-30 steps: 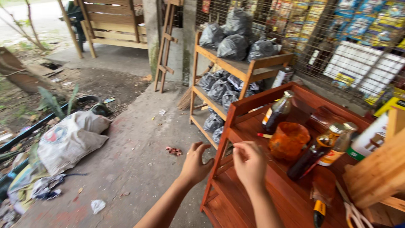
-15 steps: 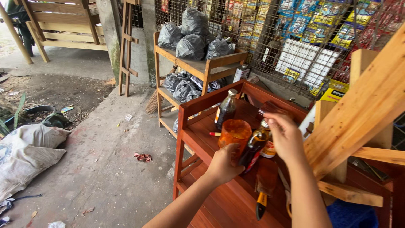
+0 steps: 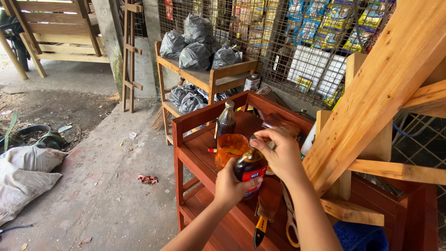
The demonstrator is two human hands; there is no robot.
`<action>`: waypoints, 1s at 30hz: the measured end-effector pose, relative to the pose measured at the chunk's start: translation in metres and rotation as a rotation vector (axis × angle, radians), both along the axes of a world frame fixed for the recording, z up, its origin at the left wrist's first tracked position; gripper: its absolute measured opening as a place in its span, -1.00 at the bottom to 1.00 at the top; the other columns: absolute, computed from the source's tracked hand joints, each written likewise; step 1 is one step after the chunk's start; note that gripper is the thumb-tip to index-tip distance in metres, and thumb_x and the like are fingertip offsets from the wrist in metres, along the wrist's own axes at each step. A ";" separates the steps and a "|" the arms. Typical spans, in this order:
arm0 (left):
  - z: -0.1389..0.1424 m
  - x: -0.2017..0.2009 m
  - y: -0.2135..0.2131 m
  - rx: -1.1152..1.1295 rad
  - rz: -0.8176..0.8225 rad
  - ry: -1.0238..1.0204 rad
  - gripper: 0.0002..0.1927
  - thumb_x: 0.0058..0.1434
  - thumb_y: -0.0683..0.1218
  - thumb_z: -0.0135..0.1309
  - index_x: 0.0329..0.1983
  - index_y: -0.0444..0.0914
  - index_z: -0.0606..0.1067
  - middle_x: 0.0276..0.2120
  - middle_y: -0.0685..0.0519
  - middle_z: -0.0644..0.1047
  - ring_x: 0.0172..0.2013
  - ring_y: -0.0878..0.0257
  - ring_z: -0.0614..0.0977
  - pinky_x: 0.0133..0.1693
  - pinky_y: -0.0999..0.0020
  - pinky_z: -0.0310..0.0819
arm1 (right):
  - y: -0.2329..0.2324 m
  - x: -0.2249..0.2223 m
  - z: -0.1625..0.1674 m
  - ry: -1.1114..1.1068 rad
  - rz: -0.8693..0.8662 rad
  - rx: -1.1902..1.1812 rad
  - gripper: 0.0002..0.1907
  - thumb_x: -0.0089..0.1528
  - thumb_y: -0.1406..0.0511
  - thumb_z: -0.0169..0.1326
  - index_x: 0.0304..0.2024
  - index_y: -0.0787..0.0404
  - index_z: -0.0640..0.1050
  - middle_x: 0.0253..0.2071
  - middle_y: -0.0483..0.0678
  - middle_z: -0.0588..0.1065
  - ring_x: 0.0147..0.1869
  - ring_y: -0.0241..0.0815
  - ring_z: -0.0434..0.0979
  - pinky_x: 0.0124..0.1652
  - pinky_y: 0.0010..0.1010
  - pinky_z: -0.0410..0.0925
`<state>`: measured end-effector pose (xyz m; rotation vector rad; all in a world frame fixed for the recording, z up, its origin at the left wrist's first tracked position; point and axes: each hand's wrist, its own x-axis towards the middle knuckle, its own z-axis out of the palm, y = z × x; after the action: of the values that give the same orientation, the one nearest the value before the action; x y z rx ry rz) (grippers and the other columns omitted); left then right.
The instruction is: The person pours liquid from a bottle into a small container, then uses a brush to apply the liquid to a wooden table. The person repeatedly dips the brush into the container and applies the liquid to the table surface.
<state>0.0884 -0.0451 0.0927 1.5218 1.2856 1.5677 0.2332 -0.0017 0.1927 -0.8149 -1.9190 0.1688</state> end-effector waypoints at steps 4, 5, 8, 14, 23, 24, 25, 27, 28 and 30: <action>-0.004 -0.030 -0.009 -0.038 -0.133 -0.418 -0.39 -0.06 -0.08 0.45 0.03 -0.32 0.47 -0.17 -0.06 0.70 -0.17 0.15 0.76 -0.06 0.19 0.71 | 0.006 -0.021 0.016 0.131 0.167 -0.152 -0.62 0.33 0.15 0.12 0.13 0.17 0.57 -0.13 -0.16 0.62 -0.05 -0.33 0.60 -0.06 -0.49 0.42; -0.005 -0.040 -0.011 -0.071 -0.127 -0.553 -0.41 -0.04 -0.09 0.42 0.03 -0.33 0.46 -0.17 -0.07 0.70 -0.19 0.15 0.76 -0.08 0.16 0.73 | 0.008 -0.027 0.018 0.218 0.226 -0.197 -0.63 0.35 0.16 0.08 0.16 0.16 0.55 -0.11 -0.18 0.62 -0.02 -0.37 0.60 -0.02 -0.51 0.42; -0.004 -0.082 -0.004 -0.021 0.106 -1.008 -0.44 0.05 -0.02 0.30 0.10 -0.23 0.41 -0.13 0.00 0.65 -0.18 0.18 0.72 -0.10 0.14 0.69 | 0.009 -0.052 0.013 0.277 0.202 -0.295 -0.67 0.33 0.21 0.12 0.11 0.17 0.60 -0.18 -0.17 0.61 -0.11 -0.39 0.57 -0.10 -0.53 0.42; -0.025 -0.165 -0.005 -0.143 -0.050 -1.718 -0.47 0.21 0.24 0.20 0.09 -0.17 0.54 -0.07 0.06 0.68 -0.13 0.19 0.73 -0.05 0.27 0.69 | 0.008 -0.098 -0.021 0.191 0.259 -0.353 -0.71 0.28 0.28 0.18 0.02 0.24 0.63 -0.27 -0.17 0.60 -0.22 -0.43 0.57 -0.21 -0.60 0.46; -0.065 -0.167 -0.005 -0.066 -0.076 -1.928 -0.37 0.05 0.34 0.26 -0.01 -0.19 0.59 -0.12 0.00 0.69 -0.14 0.11 0.73 -0.12 0.27 0.66 | 0.021 -0.126 -0.048 0.206 0.365 -0.422 -0.74 0.28 0.31 0.18 -0.01 0.29 0.64 -0.28 -0.16 0.60 -0.25 -0.43 0.55 -0.24 -0.60 0.42; -0.064 -0.168 -0.007 -0.118 -0.090 -1.871 -0.39 0.05 0.31 0.27 -0.01 -0.18 0.59 -0.14 0.00 0.70 -0.16 0.13 0.72 -0.13 0.27 0.66 | 0.021 -0.125 -0.050 0.203 0.361 -0.399 -0.75 0.28 0.32 0.19 -0.02 0.29 0.65 -0.28 -0.16 0.61 -0.24 -0.44 0.54 -0.23 -0.60 0.42; -0.061 -0.169 -0.011 -0.170 -0.102 -1.814 -0.42 0.06 0.28 0.29 0.00 -0.17 0.59 -0.16 0.00 0.70 -0.17 0.15 0.71 -0.14 0.27 0.65 | 0.020 -0.124 -0.051 0.205 0.366 -0.403 -0.75 0.28 0.31 0.18 -0.03 0.30 0.65 -0.28 -0.16 0.61 -0.23 -0.44 0.55 -0.22 -0.60 0.43; -0.053 -0.170 -0.021 -0.222 -0.006 -1.478 -0.45 0.03 0.20 0.33 0.00 -0.18 0.57 -0.19 0.01 0.69 -0.19 0.13 0.71 -0.13 0.20 0.67 | 0.018 -0.122 -0.051 0.212 0.377 -0.409 -0.75 0.27 0.30 0.18 -0.04 0.30 0.64 -0.26 -0.16 0.63 -0.22 -0.44 0.57 -0.20 -0.61 0.44; -0.047 -0.170 -0.028 -0.218 0.092 -1.199 -0.45 0.00 0.14 0.36 -0.01 -0.21 0.54 -0.21 0.01 0.69 -0.18 0.11 0.72 -0.11 0.12 0.69 | 0.016 -0.122 -0.049 0.219 0.377 -0.433 -0.75 0.29 0.27 0.16 -0.07 0.30 0.65 -0.30 -0.15 0.62 -0.26 -0.44 0.57 -0.23 -0.60 0.44; -0.032 -0.168 -0.037 -0.141 0.220 -0.641 -0.42 -0.09 0.07 0.40 0.00 -0.20 0.53 -0.23 0.03 0.69 -0.19 0.10 0.73 -0.07 0.09 0.66 | 0.012 -0.121 -0.044 0.231 0.379 -0.475 -0.73 0.32 0.21 0.12 -0.12 0.29 0.65 -0.38 -0.14 0.61 -0.33 -0.43 0.55 -0.29 -0.59 0.43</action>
<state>-0.0796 -0.0824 0.0605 0.7071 1.1692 1.8491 0.1121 0.0108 0.1482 -0.6864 -1.8151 0.9369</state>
